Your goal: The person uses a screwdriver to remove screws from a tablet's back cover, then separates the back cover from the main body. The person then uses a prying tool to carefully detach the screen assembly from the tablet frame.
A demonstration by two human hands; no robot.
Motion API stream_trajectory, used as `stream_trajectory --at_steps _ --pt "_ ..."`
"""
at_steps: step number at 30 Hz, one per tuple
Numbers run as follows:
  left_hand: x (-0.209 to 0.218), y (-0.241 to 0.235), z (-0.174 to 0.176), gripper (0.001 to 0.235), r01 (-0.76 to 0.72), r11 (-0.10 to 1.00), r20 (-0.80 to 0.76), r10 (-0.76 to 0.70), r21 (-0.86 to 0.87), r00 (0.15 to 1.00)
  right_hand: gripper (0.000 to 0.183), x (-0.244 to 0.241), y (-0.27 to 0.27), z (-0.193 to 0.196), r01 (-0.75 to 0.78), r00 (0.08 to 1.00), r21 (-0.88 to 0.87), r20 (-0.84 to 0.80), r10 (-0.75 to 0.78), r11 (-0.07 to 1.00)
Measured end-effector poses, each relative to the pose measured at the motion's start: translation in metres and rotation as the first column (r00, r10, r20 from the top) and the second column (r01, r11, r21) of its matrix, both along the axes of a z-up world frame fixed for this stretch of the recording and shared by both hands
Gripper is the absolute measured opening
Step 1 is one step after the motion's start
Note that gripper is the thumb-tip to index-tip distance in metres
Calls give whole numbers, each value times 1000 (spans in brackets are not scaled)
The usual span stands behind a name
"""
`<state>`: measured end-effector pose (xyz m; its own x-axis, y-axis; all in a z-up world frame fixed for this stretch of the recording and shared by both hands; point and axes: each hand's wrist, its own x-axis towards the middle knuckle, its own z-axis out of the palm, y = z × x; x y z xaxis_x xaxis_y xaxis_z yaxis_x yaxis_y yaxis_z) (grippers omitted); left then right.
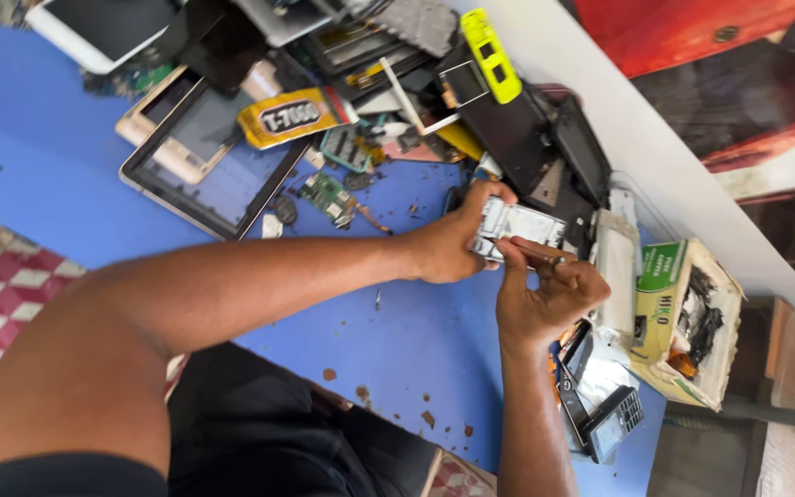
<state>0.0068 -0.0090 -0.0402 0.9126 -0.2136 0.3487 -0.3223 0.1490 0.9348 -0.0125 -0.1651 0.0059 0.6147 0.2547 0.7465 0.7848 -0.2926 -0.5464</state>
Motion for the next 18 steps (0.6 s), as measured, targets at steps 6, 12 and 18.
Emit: stream_trajectory --at_steps 6,12,18 --pt "8 5 -12 77 90 985 -17 -93 -148 995 62 4 8 -4 -101 995 -30 -13 100 994" --pt "-4 5 18 84 165 984 64 -160 -70 985 61 6 -6 18 -49 970 242 -219 103 969" --pt "-24 34 55 86 306 949 4 -307 75 952 44 7 -53 51 56 954 437 -289 82 898"
